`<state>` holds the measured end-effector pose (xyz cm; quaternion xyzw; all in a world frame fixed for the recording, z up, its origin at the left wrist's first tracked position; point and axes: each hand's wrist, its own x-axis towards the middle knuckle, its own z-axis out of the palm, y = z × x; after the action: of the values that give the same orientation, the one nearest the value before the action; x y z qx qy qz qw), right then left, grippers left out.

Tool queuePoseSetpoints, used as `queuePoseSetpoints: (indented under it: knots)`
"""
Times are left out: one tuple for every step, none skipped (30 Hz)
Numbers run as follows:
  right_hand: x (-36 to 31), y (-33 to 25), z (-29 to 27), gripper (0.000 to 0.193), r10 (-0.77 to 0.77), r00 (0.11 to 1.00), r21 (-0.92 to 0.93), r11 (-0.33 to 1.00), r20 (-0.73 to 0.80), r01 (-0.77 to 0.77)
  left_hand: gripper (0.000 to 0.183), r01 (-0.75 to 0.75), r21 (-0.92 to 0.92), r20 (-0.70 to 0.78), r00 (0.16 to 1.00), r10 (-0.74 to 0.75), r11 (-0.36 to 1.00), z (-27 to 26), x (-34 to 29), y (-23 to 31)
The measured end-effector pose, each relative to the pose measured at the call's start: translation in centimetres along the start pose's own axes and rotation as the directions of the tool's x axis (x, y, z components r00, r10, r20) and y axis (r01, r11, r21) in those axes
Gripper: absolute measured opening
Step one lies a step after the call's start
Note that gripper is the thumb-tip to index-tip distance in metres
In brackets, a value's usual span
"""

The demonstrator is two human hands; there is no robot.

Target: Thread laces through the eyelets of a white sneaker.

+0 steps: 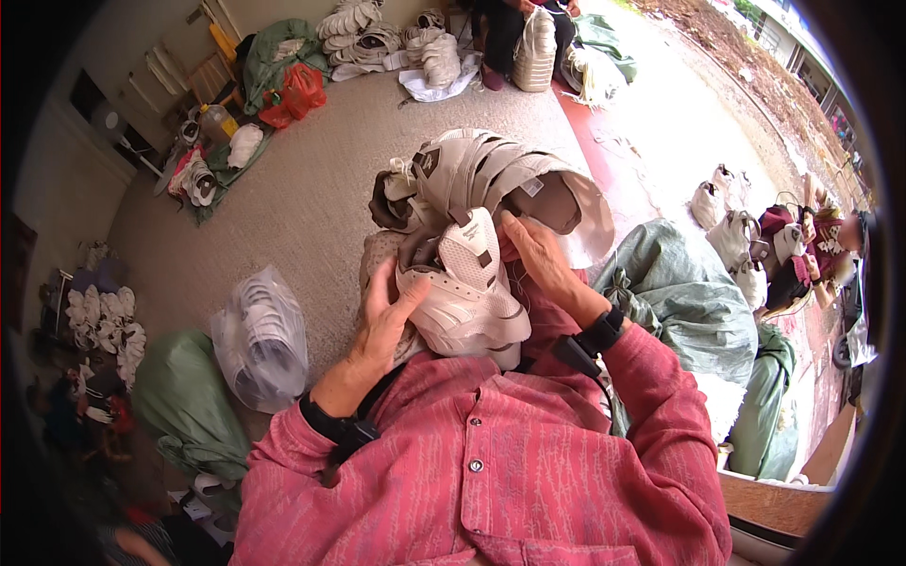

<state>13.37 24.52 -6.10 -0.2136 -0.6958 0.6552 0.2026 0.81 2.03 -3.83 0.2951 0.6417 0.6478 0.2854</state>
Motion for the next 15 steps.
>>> queuePoseSetpoints:
  knots:
    - [0.2,0.0,0.0,0.047,-0.006,1.000,0.005,1.000,-0.002,0.006,0.083,0.144,-0.271,0.086,0.988,-0.125,0.952,0.8,0.0,0.6]
    - [0.2,-0.1,0.4,0.045,-0.079,0.997,-0.244,0.967,-0.017,0.072,0.071,0.126,-0.252,0.040,0.992,-0.120,0.959,1.5,0.0,0.6]
    - [0.2,-0.3,0.6,0.044,-0.153,0.988,-0.480,0.868,-0.014,0.128,0.071,0.127,-0.248,0.037,0.992,-0.122,0.960,2.0,0.2,0.9]
    - [0.2,-0.3,0.7,0.039,-0.167,0.986,-0.458,0.877,-0.009,0.144,0.068,0.131,-0.207,-0.006,0.991,-0.135,0.970,2.4,0.4,1.4]
    - [0.3,-0.1,0.7,0.039,-0.169,0.986,-0.458,0.877,-0.014,0.144,0.065,0.134,-0.167,-0.044,0.989,-0.143,0.977,2.9,0.8,1.9]
    - [0.5,0.2,0.8,0.036,-0.236,0.972,-0.366,0.906,-0.017,0.213,0.058,0.127,-0.170,-0.071,0.988,-0.141,0.977,2.9,1.4,1.2]
    - [0.6,0.5,0.9,0.033,-0.302,0.953,-0.273,0.919,-0.027,0.283,0.058,0.125,-0.170,-0.065,0.988,-0.137,0.978,2.5,2.2,0.4]
    - [0.5,0.9,1.2,0.028,-0.245,0.969,-0.248,0.940,-0.007,0.236,0.058,0.143,-0.201,-0.026,0.988,-0.152,0.969,1.6,3.0,-0.6]
    - [0.4,1.5,1.5,0.028,-0.249,0.969,-0.248,0.939,-0.012,0.238,0.058,0.161,-0.233,0.014,0.987,-0.162,0.959,0.8,3.6,-1.4]
    - [0.3,2.3,1.8,0.028,-0.274,0.962,-0.232,0.937,-0.017,0.263,0.058,0.174,-0.218,-0.003,0.984,-0.179,0.960,0.4,4.0,-2.1]
    - [0.1,2.5,2.0,0.028,-0.298,0.954,-0.217,0.934,-0.026,0.285,0.058,0.173,-0.215,0.005,0.984,-0.176,0.961,0.2,4.2,-2.0]
    - [-0.2,2.6,2.0,0.029,-0.298,0.955,-0.188,0.938,-0.006,0.291,0.069,0.159,-0.164,0.047,0.987,-0.153,0.973,-0.1,4.4,-1.9]
    - [-0.1,2.5,1.8,0.029,-0.300,0.954,-0.188,0.938,-0.013,0.292,0.080,0.142,-0.114,0.090,0.987,-0.132,0.983,-0.4,4.6,-1.8]
    - [-0.2,2.0,1.8,0.031,-0.329,0.944,-0.220,0.920,0.016,0.324,0.076,0.160,-0.101,0.069,0.986,-0.154,0.982,-0.9,4.8,-2.4]
    - [-0.3,1.3,1.9,0.033,-0.356,0.933,-0.249,0.901,0.047,0.356,0.076,0.161,-0.100,0.067,0.986,-0.155,0.982,-1.6,4.9,-2.8]
